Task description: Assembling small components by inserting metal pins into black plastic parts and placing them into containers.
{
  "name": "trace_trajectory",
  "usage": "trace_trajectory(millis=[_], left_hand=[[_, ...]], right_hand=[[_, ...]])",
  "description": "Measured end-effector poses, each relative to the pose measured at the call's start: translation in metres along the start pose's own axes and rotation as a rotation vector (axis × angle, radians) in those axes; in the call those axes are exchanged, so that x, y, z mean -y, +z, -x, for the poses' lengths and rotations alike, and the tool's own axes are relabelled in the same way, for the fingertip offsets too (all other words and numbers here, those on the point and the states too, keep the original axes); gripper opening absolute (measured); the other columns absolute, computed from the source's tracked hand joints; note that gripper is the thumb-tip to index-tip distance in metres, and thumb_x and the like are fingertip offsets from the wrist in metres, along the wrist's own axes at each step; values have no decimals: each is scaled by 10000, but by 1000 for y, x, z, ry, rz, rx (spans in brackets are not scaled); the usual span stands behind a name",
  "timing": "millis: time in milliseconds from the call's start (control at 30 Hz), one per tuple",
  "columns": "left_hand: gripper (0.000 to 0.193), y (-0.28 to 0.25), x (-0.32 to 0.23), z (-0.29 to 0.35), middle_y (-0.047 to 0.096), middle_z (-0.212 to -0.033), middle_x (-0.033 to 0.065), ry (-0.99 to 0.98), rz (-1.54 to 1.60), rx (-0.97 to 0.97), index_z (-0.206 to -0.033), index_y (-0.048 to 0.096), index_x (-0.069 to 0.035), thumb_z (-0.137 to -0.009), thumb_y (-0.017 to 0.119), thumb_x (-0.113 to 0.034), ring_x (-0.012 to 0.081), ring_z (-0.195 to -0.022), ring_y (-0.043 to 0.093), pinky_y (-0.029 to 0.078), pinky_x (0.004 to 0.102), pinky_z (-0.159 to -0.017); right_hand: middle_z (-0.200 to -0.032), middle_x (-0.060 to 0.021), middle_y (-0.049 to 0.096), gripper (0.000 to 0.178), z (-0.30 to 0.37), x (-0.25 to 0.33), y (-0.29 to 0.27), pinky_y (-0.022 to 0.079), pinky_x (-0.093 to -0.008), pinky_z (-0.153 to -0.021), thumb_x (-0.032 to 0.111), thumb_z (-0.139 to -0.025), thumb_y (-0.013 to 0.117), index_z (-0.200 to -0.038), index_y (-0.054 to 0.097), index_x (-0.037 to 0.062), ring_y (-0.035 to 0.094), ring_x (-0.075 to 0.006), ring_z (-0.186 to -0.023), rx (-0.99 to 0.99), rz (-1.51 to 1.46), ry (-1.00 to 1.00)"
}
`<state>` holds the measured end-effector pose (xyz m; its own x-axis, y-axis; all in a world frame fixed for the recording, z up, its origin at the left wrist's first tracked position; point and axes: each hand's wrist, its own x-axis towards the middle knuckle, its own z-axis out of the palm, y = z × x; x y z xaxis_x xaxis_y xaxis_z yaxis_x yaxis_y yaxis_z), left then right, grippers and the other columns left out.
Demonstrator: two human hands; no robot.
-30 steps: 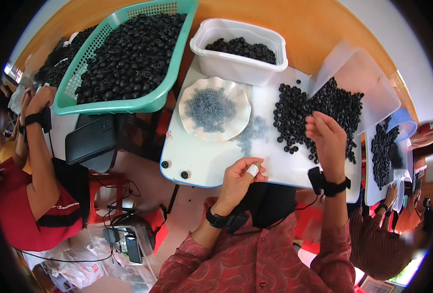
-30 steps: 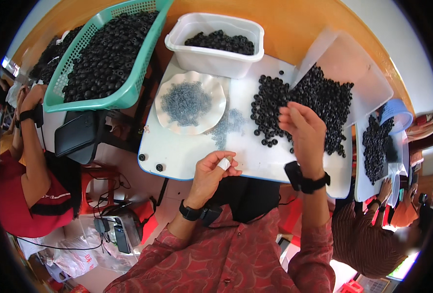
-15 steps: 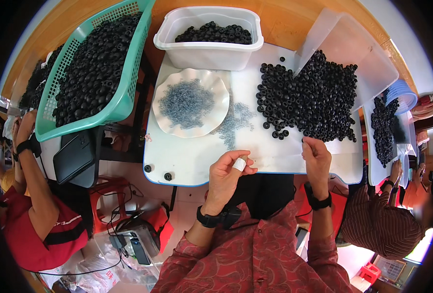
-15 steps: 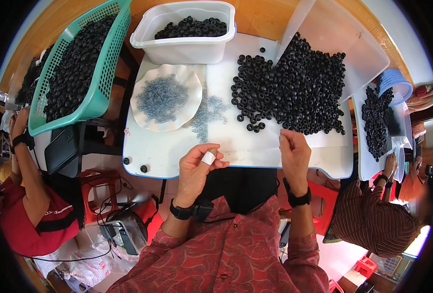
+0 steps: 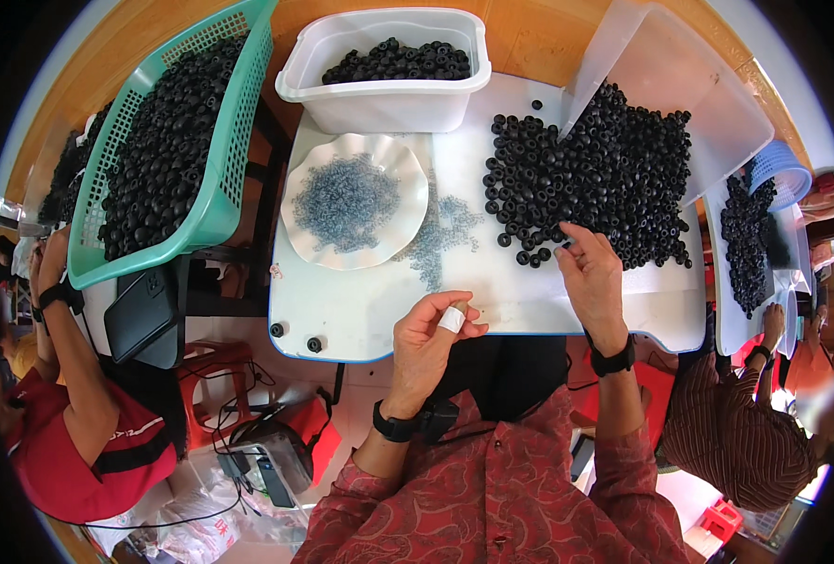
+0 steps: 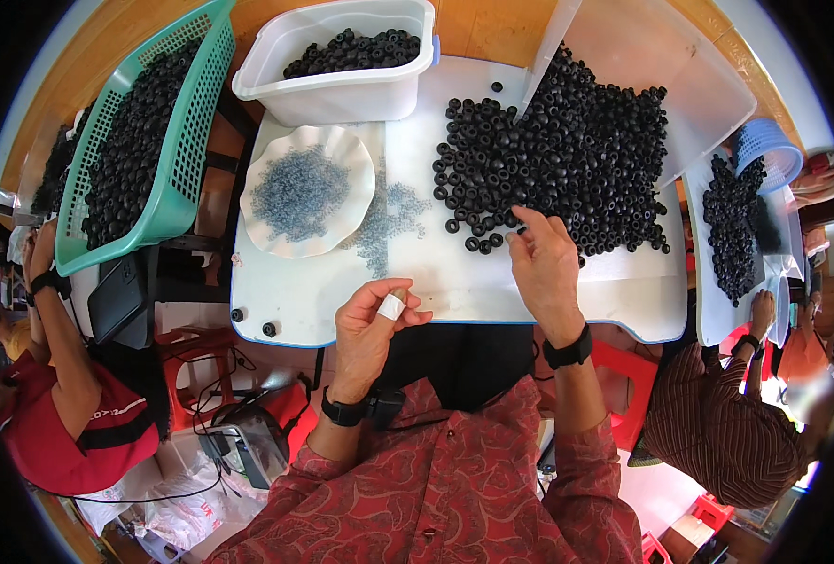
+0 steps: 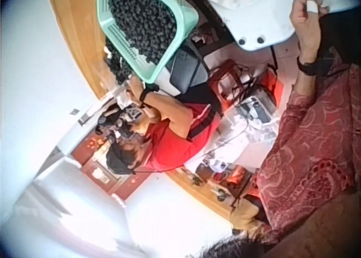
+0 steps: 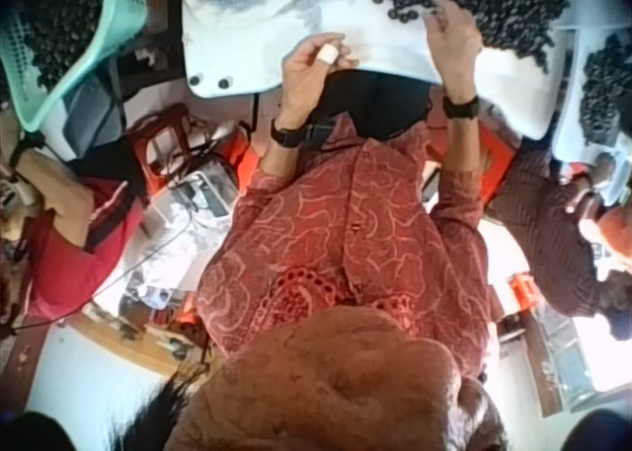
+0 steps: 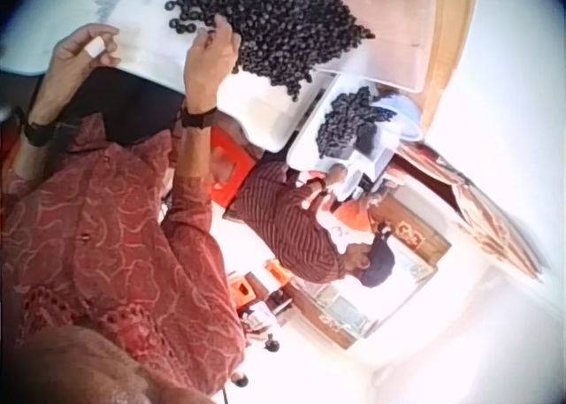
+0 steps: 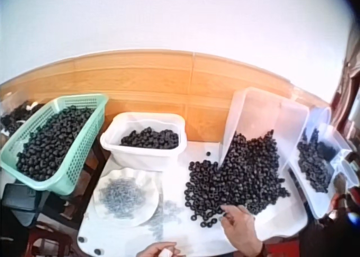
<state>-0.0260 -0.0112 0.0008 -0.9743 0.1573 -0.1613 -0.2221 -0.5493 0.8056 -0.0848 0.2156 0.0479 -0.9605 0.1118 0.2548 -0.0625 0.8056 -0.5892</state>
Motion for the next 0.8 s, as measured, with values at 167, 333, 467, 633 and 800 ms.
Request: trace_trajectory(millis=[167,333,467,633,800], left_hand=[[209,0,-2,0,627,-965,94,-11,0,-3,-1151,587,28,-975,487,-24,115,-804,630,576,355,-858],[201,1,-1,0,630,-932,91,-9,-9,-19,-1140,591,27,-966,510,-33,124,-784,632,581,406,-854],[204,0,-1,0,630,-936,95,-8,-2,-11,-1144,589,28,-968,506,-33,126,-786,633,579,404,-858],[206,2,-5,0,630,-943,98,-19,-34,-14,-1148,586,29,-972,502,-39,127,-783,633,578,401,-858],[205,2,-4,0,630,-944,100,-11,-13,-7,-1146,585,30,-975,499,-42,128,-783,633,579,397,-857]], right_hand=[[-814,-103,568,248,-4,9,1,478,-343,-598,16,-789,660,-1029,641,76,582,-217,-662,78,67,89],[-815,-105,570,222,4,6,-2,486,-321,-592,-23,-779,652,-986,637,56,596,-218,-655,84,-30,78],[-818,-110,573,220,6,4,0,492,-305,-591,-39,-776,646,-977,644,51,608,-213,-662,54,-86,81],[-816,-114,574,220,5,3,8,488,-332,-579,-18,-782,648,-990,646,56,604,-229,-648,32,-26,10],[-803,-126,579,218,6,1,11,475,-372,-563,14,-790,650,-1000,647,70,587,-263,-619,22,100,-47]])
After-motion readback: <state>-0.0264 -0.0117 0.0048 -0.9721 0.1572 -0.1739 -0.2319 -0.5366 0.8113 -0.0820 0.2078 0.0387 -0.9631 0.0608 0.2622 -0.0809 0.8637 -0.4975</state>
